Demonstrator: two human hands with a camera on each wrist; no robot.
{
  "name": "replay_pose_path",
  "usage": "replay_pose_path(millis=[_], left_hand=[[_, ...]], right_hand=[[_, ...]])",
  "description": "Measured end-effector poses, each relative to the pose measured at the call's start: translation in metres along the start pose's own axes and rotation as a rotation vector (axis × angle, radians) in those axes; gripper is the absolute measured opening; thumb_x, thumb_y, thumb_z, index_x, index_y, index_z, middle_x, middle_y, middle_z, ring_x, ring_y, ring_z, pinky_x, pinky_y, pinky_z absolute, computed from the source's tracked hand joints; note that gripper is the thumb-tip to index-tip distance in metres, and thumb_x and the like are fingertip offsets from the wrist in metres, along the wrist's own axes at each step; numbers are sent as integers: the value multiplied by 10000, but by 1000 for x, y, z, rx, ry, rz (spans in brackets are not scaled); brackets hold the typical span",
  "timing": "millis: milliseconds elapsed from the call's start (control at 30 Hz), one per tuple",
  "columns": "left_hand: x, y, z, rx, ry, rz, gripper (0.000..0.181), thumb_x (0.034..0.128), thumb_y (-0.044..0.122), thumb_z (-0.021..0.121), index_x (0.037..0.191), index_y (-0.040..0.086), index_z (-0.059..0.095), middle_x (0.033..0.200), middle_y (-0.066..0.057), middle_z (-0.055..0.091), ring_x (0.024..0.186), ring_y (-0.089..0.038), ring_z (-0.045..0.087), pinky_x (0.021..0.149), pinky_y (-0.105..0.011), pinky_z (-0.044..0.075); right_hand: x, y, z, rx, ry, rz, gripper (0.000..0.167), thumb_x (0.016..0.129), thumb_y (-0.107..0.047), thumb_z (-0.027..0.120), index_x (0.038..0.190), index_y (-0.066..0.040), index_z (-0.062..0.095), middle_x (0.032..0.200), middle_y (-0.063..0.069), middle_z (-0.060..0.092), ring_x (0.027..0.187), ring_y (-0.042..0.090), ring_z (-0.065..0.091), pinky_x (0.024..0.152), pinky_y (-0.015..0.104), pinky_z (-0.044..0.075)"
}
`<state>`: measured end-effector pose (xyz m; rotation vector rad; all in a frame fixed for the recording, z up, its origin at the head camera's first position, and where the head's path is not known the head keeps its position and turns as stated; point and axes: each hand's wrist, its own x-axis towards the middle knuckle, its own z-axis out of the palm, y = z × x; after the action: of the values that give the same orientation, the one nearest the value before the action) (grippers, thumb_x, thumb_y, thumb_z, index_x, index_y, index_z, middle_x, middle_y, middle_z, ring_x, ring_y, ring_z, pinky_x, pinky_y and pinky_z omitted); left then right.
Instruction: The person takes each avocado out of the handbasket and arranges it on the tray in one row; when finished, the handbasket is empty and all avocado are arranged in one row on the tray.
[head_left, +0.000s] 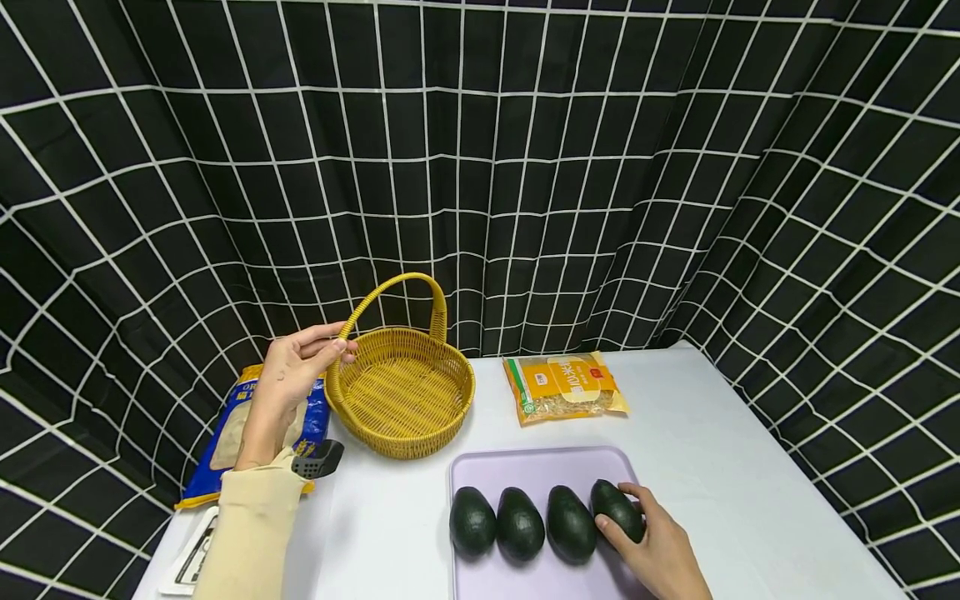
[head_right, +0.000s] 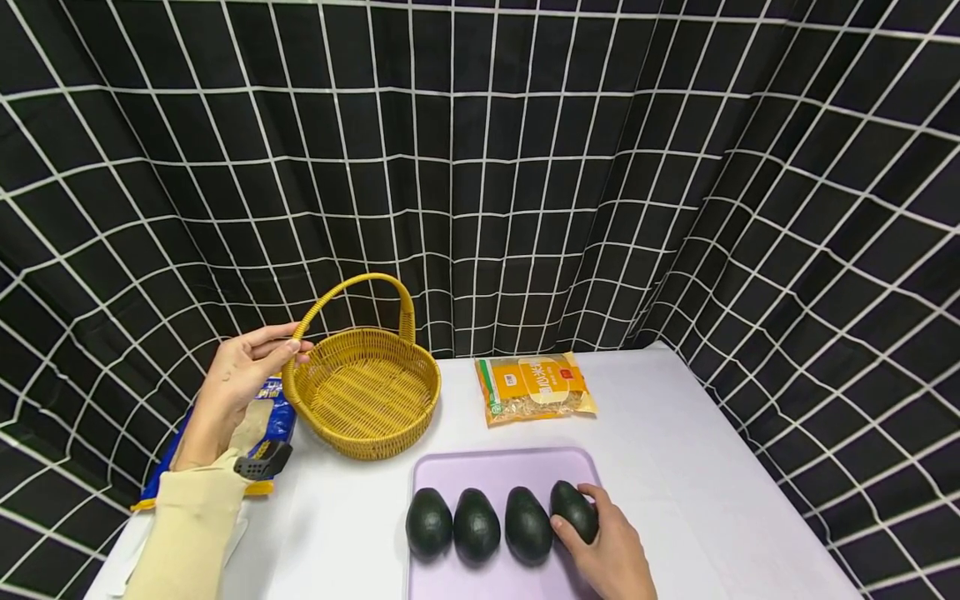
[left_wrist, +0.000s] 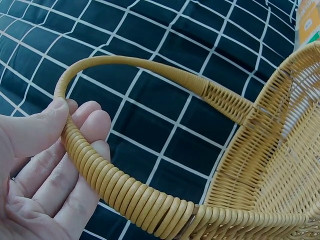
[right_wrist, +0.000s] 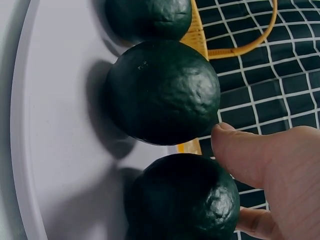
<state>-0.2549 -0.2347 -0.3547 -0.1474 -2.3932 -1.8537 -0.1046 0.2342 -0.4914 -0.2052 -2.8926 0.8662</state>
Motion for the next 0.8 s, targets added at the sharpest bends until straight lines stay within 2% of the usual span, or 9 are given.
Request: replay_pose_path(millis=[167, 300, 367, 433, 500, 600, 700, 767, 800], left_hand=[[-1, 2, 1, 0, 11, 24, 468, 1017, 234, 630, 1420, 7, 558, 1040, 51, 775, 894, 7, 721, 864, -122, 538], [-2, 4, 2, 28, 23, 25, 450, 1022, 217, 622, 1418, 13, 562, 1166, -113, 752, 907, 29, 712, 863, -105, 529], [-3, 5, 3, 43, 38, 28, 431, 1023, 208, 620, 1408, 19, 575, 1225, -180, 718, 925, 34, 703, 860, -101, 528], [-4, 5, 4, 75, 78, 46, 409, 1021, 208, 625, 1391, 35, 599, 1268, -196, 694, 958, 40, 687, 856, -90, 522], [-6, 4, 7, 116, 156, 89, 368, 1013, 201, 638, 1350, 51, 641, 1265, -178, 701, 978, 36, 675, 844, -74, 515], [-10, 4, 12, 190, 338, 196, 283, 994, 178, 666, 1252, 73, 715, 1205, -121, 738, 962, 75, 653, 827, -43, 497], [-16, 5, 18, 236, 514, 330, 196, 978, 149, 686, 1142, 79, 768, 1096, -98, 774, 889, 151, 625, 785, -23, 476], [-21, 7, 24, 245, 577, 429, 158, 965, 135, 702, 1088, 83, 787, 1032, -97, 785, 850, 166, 617, 765, -28, 468], [-22, 8, 28, 249, 581, 482, 146, 960, 118, 705, 1071, 80, 792, 1009, -100, 787, 836, 122, 645, 761, -34, 468]], right_hand=[[0, -1, -2, -6, -13, 6, 661, 867, -446, 782, 1349, -55, 556, 1128, 177, 698, 742, 150, 530, 649, 340, 448], [0, -3, -3, -6, -14, 12, 673, 864, -447, 785, 1354, -50, 552, 1138, 189, 696, 744, 149, 531, 643, 329, 437], [-1, -3, -4, -5, -3, 5, 672, 862, -441, 788, 1352, -44, 556, 1137, 189, 696, 754, 153, 540, 650, 334, 442], [0, -4, -4, -5, 14, -6, 667, 869, -442, 783, 1350, -35, 562, 1141, 197, 694, 796, 182, 581, 676, 374, 476], [0, -5, -6, -1, 29, -10, 654, 893, -453, 757, 1351, -27, 564, 1160, 219, 685, 870, 242, 633, 730, 441, 521], [4, -6, -10, 4, 79, -23, 602, 930, -434, 721, 1334, -11, 578, 1180, 249, 675, 1002, 360, 672, 817, 546, 544], [10, -9, -17, 23, 156, -65, 506, 957, -370, 701, 1296, -6, 606, 1160, 244, 688, 1038, 404, 681, 801, 529, 562], [18, -13, -24, 36, 212, -118, 429, 968, -317, 691, 1268, -15, 628, 1134, 224, 701, 1021, 401, 692, 767, 510, 573], [23, -15, -28, 41, 236, -149, 393, 975, -294, 683, 1255, -23, 637, 1119, 209, 709, 1008, 390, 699, 750, 499, 577]])
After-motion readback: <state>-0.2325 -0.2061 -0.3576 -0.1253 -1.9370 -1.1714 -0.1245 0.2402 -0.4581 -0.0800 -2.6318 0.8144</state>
